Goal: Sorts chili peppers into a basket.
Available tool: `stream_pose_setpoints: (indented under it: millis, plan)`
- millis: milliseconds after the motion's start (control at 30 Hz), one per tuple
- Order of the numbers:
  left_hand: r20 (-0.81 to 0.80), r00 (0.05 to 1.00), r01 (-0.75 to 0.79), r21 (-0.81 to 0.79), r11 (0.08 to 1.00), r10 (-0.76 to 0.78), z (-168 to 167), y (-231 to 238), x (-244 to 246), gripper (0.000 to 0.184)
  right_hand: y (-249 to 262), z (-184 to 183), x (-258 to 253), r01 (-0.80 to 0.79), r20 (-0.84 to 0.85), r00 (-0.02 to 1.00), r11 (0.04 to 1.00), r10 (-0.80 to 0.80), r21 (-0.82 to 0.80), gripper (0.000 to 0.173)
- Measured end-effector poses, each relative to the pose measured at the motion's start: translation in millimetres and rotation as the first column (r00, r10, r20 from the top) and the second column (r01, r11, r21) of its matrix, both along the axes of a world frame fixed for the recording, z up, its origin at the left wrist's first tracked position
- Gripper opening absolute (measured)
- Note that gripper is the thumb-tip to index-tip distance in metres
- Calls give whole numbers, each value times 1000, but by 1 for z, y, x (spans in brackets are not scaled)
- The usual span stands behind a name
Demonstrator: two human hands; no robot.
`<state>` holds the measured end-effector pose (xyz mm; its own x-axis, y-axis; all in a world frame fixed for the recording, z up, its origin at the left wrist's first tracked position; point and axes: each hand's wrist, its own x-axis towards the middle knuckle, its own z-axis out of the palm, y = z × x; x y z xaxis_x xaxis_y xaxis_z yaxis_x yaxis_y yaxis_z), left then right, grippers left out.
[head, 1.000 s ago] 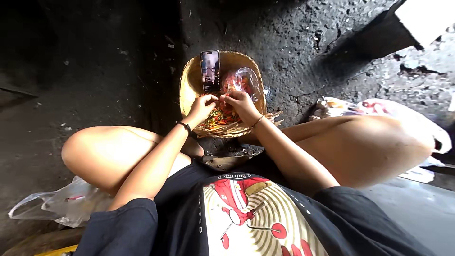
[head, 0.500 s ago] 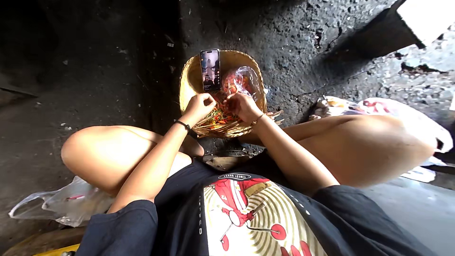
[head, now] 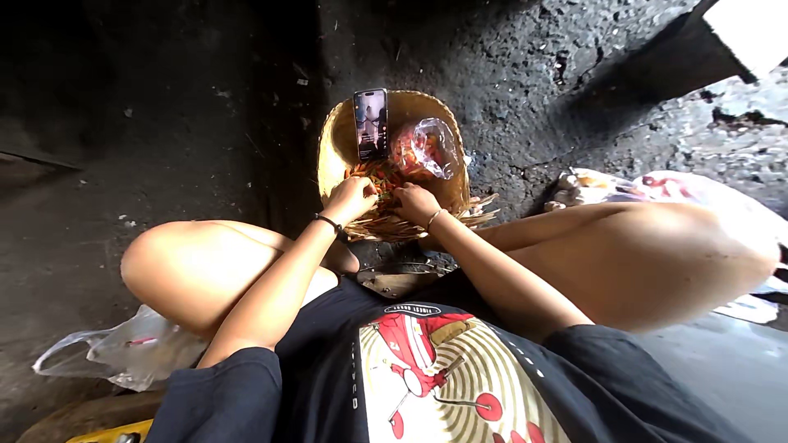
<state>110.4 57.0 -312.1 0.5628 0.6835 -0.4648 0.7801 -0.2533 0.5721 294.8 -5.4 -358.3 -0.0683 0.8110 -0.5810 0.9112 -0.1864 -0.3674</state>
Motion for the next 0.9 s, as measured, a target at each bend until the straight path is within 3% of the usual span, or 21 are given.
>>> stream_pose_setpoints:
  millis: [133,267,400,567,767,900]
  plan:
    - [-1,1000,18,1,1000,-18,-3,-1,0,23,0,6,-3,-6,59,998,1000,7,-27,40]
    - [-14,1000,21,-12,1000,-21,0,-1,1,24,0,3,-2,-41,52,998,999,42,-13,33]
    - [-10,1000,19,-17,1000,-19,0,-1,2,25,-1,6,-4,-38,39,998,999,39,-22,49]
    - [-4,1000,18,-19,1000,-18,0,-2,2,24,0,8,-4,-58,53,997,997,61,-60,32]
    - [2,1000,22,-21,1000,-22,0,-2,2,24,-3,4,-5,-45,62,997,998,47,-36,37]
    - [-10,1000,24,-23,999,-25,1,-2,3,25,-2,-2,1,-85,49,995,996,86,-20,28]
